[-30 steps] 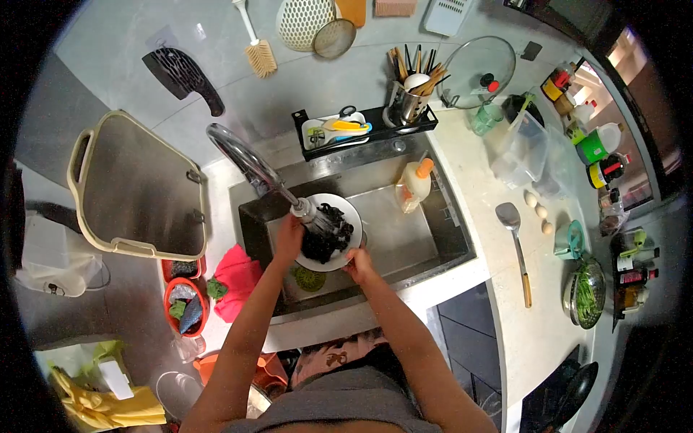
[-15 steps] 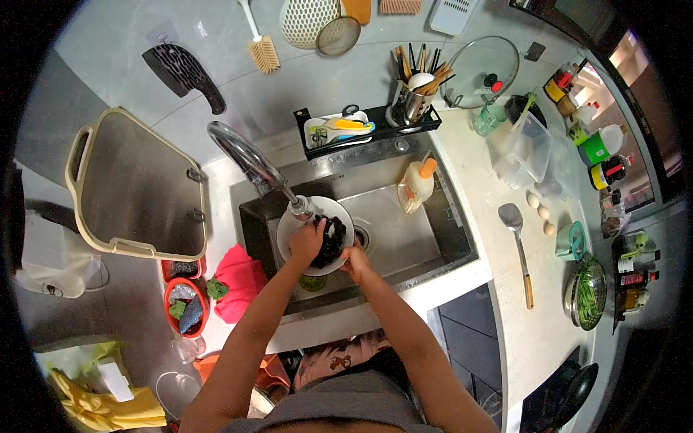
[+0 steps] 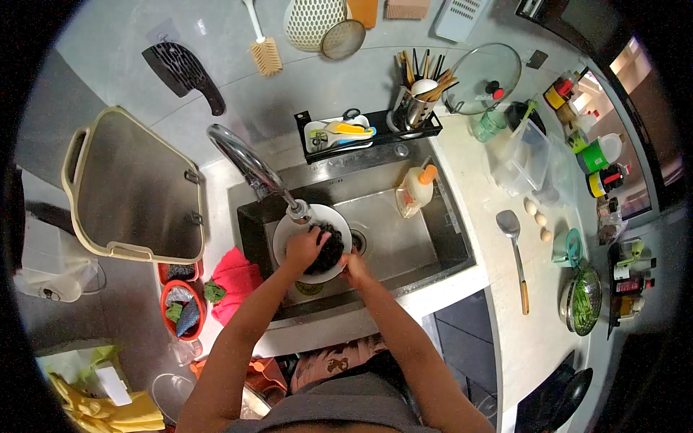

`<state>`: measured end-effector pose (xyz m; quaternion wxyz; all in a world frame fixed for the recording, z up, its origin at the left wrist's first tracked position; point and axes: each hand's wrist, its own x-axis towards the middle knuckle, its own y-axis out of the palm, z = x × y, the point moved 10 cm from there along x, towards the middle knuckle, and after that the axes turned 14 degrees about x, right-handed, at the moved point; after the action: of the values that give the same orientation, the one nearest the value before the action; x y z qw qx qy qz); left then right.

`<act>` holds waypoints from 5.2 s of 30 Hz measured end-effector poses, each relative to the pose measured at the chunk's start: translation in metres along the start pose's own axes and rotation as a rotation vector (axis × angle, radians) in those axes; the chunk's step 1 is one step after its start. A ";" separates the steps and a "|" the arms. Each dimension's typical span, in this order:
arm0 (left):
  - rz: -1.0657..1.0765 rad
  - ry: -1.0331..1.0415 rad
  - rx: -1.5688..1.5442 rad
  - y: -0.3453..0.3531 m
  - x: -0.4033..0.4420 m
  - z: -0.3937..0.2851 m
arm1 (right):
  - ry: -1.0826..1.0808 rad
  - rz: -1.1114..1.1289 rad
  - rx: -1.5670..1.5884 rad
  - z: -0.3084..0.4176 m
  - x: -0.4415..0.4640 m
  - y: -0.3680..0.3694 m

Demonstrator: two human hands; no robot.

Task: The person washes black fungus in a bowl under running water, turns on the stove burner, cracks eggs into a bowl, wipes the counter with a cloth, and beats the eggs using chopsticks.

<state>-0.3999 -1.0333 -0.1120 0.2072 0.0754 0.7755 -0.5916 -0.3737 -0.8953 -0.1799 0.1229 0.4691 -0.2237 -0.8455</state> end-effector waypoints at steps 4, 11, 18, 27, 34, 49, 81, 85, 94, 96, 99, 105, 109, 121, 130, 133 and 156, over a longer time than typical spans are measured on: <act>-0.668 0.264 0.269 -0.053 -0.046 -0.039 | 0.010 0.003 0.025 0.001 -0.003 0.009; -0.242 0.101 0.264 0.015 0.026 -0.003 | -0.065 -0.003 0.083 0.005 0.000 0.007; -0.665 0.252 0.395 -0.046 -0.063 -0.034 | -0.076 0.038 0.094 0.009 -0.001 0.006; -0.285 0.082 0.162 0.012 0.002 0.004 | -0.058 0.022 0.064 -0.003 0.001 -0.001; -0.703 0.268 0.150 -0.066 -0.074 -0.022 | -0.078 0.060 0.104 0.007 -0.005 0.017; -0.530 -0.063 0.139 -0.140 0.023 0.080 | -0.126 0.016 0.152 0.016 0.007 -0.005; -0.482 0.430 0.103 -0.034 -0.033 -0.140 | -0.206 -0.091 0.251 0.035 -0.069 -0.089; -0.609 0.693 0.221 -0.056 -0.067 -0.149 | -0.208 -0.140 0.250 0.040 -0.077 -0.106; -0.145 0.657 0.215 -0.006 -0.051 -0.165 | -0.279 -0.137 0.353 0.052 -0.088 -0.116; -0.125 0.608 0.186 0.008 -0.040 -0.165 | -0.275 -0.130 0.333 0.051 -0.087 -0.120; -0.183 0.576 0.130 0.010 -0.032 -0.166 | -0.257 -0.118 0.281 0.053 -0.087 -0.130; -0.260 0.455 0.123 -0.024 -0.044 -0.180 | -0.265 -0.128 0.293 0.058 -0.098 -0.126; -0.547 0.672 -0.026 -0.061 -0.070 -0.185 | -0.259 -0.145 0.254 0.061 -0.105 -0.126; -0.577 0.821 -0.141 -0.043 -0.034 -0.184 | -0.243 -0.214 0.175 0.070 -0.120 -0.119; -0.443 0.764 -0.249 -0.027 -0.021 -0.177 | -0.199 -0.246 -0.001 0.087 -0.122 -0.118; -0.421 0.743 -0.288 -0.023 -0.018 -0.175 | -0.182 -0.246 -0.039 0.093 -0.126 -0.110; -0.392 0.684 -0.710 0.013 -0.003 -0.148 | -0.174 -0.384 -0.520 0.116 -0.127 -0.089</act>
<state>-0.4269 -0.8892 -0.0903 -0.1593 0.0428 0.9509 -0.2618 -0.4050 -0.7346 -0.0765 0.0575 0.3815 0.0824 -0.9189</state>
